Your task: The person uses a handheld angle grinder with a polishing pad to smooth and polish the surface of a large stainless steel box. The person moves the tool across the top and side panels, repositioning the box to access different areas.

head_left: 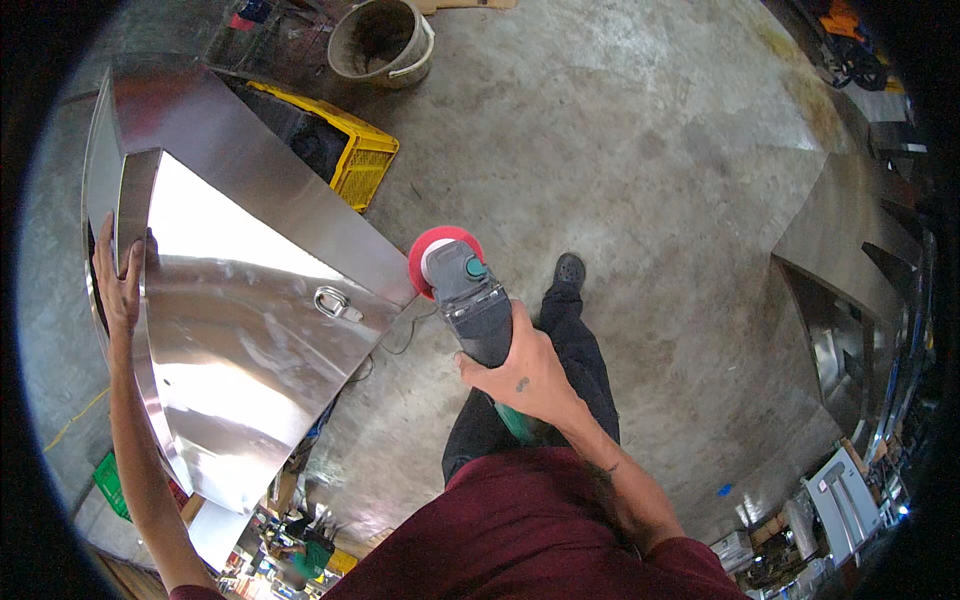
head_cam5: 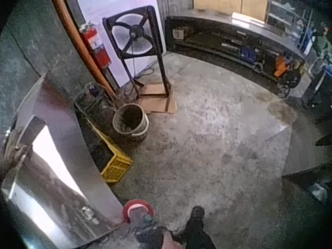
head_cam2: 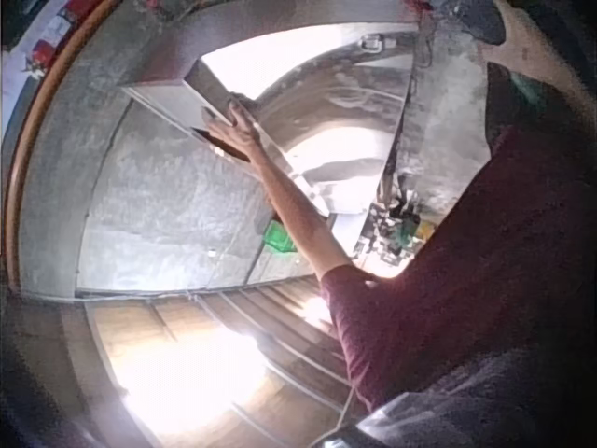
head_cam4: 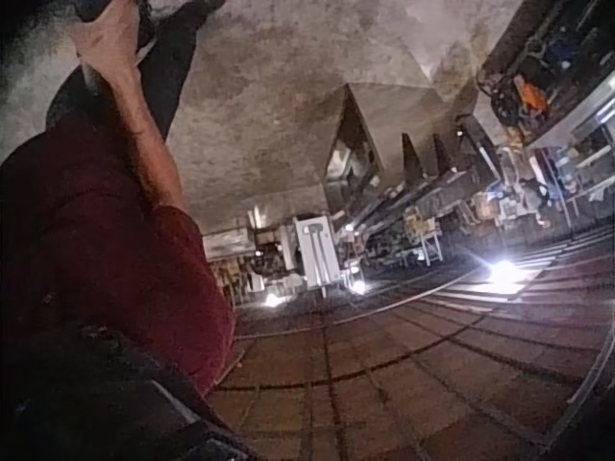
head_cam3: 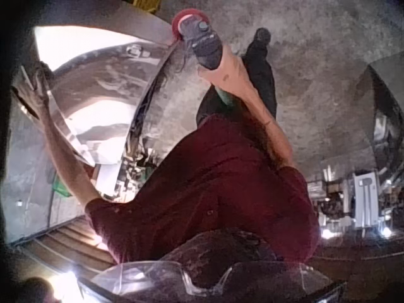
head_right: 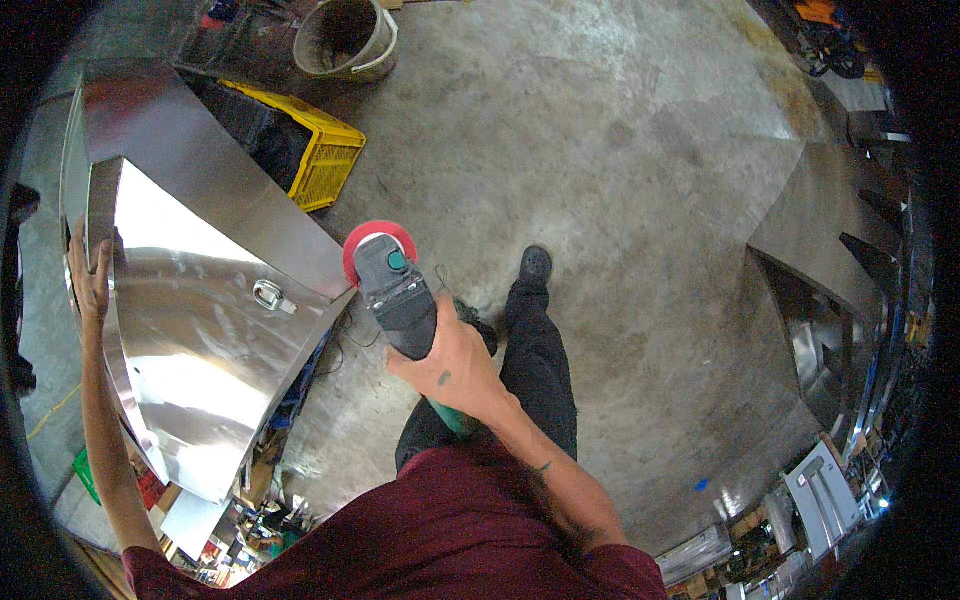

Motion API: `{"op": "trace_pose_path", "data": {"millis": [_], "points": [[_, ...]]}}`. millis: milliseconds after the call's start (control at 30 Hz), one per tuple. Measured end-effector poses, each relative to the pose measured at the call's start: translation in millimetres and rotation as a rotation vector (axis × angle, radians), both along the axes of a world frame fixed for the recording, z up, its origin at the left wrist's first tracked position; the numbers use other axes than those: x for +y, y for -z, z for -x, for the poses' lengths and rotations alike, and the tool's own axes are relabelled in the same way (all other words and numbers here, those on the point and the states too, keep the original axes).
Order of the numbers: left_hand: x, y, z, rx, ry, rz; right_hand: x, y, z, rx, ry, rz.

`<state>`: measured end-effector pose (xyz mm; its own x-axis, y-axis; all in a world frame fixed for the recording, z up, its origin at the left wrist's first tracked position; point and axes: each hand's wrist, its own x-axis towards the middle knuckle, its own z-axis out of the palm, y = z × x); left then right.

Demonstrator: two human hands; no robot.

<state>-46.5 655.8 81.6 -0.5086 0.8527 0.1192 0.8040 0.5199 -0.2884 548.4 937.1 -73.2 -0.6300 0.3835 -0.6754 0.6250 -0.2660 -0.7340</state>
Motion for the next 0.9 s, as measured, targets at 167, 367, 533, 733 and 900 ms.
{"op": "trace_pose_path", "data": {"millis": [167, 367, 533, 733, 900], "points": [[-0.3, 1.2, 0.5, 0.006, 0.006, 0.004, -3.8, -9.2, -2.4, 0.051, 0.024, -0.017], [1.9, 0.2, -2.9, 0.047, 0.007, 0.021, -12.1, -25.7, -8.6, 0.145, 0.053, -0.002], [5.4, -0.6, -4.8, -0.006, 0.007, -0.003, -6.2, -17.8, -1.9, 0.047, 0.019, 0.000], [3.9, 2.9, -5.3, -0.005, -0.013, -0.015, -7.3, -26.7, -4.8, 0.109, 0.033, 0.004], [2.7, -1.2, -2.9, 0.022, -0.005, 0.013, -7.0, -21.3, -3.5, 0.080, 0.016, -0.002]]}}
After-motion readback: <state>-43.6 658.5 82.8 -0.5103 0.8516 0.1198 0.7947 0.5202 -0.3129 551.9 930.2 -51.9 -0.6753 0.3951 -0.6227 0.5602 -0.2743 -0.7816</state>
